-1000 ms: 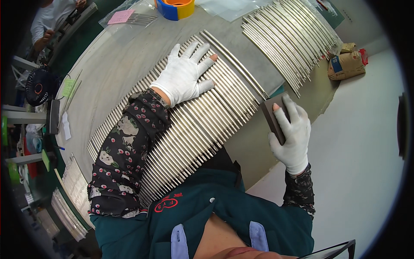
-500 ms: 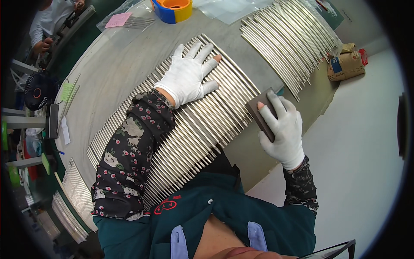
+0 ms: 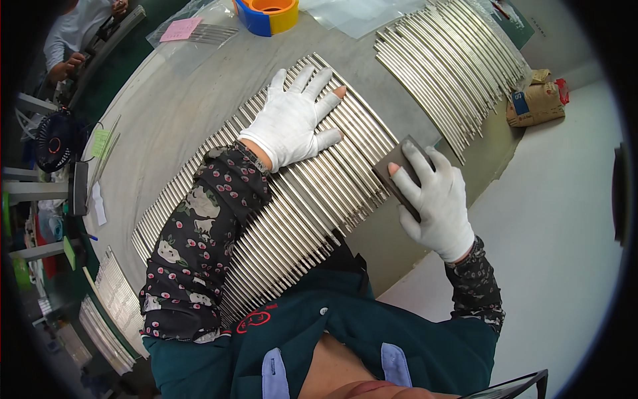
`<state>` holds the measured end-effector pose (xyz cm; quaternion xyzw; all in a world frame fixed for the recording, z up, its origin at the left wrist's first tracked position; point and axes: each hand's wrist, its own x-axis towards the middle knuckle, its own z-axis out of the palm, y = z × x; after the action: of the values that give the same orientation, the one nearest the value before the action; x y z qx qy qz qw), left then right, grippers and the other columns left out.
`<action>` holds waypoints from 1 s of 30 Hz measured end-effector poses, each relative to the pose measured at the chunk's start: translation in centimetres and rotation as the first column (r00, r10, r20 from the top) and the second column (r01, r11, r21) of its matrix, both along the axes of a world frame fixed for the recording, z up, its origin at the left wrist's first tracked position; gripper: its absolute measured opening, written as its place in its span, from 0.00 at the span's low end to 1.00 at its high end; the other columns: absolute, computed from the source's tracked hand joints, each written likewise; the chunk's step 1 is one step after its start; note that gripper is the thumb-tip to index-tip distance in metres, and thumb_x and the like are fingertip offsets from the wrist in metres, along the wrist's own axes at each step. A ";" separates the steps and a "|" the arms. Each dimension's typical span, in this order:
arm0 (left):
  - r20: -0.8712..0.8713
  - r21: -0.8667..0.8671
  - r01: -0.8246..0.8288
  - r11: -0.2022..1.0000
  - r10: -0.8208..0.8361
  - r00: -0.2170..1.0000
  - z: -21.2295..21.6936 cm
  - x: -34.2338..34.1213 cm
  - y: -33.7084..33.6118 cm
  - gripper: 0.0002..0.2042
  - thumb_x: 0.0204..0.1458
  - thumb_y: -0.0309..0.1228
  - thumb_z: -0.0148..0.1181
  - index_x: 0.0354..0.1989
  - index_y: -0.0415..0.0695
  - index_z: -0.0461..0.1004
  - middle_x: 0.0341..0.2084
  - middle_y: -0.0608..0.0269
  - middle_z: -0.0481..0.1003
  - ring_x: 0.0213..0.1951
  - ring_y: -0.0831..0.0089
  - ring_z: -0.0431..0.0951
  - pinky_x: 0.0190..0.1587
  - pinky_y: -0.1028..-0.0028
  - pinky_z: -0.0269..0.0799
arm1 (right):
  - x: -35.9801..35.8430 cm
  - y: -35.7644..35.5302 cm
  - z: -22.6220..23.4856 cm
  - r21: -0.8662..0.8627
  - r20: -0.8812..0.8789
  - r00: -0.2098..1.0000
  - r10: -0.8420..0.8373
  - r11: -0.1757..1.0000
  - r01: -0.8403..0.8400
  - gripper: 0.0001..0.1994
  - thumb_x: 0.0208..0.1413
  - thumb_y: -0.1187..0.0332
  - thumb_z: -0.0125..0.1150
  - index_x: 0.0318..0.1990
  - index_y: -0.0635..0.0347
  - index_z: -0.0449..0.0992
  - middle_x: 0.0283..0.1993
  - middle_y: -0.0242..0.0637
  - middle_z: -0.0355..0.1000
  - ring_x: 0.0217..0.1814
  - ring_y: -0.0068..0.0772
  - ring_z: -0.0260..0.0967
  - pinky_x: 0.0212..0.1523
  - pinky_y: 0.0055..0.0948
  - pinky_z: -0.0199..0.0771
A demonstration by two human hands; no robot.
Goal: Sanding a stack of thin metal strips on a workbench using a manual sanding block.
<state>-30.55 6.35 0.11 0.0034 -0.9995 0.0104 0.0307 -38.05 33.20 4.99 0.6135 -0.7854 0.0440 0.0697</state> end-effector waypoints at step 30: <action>-0.021 0.005 0.006 1.000 -0.006 1.000 -0.3 -1.0 -0.1 0.35 0.58 0.60 0.42 0.69 0.52 0.56 0.69 0.47 0.52 0.70 0.47 0.48 0.68 0.42 0.41 | 0.6 4.8 2.6 -0.058 0.071 0.987 -0.143 0.987 0.147 0.31 0.30 0.70 0.62 0.51 0.52 0.73 0.62 0.43 0.64 0.55 0.51 0.62 0.45 0.42 0.66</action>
<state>-31.52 6.21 -0.18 0.0007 -0.9991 0.0077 0.0413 -37.41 38.04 7.57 0.5504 -0.8281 0.0842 0.0657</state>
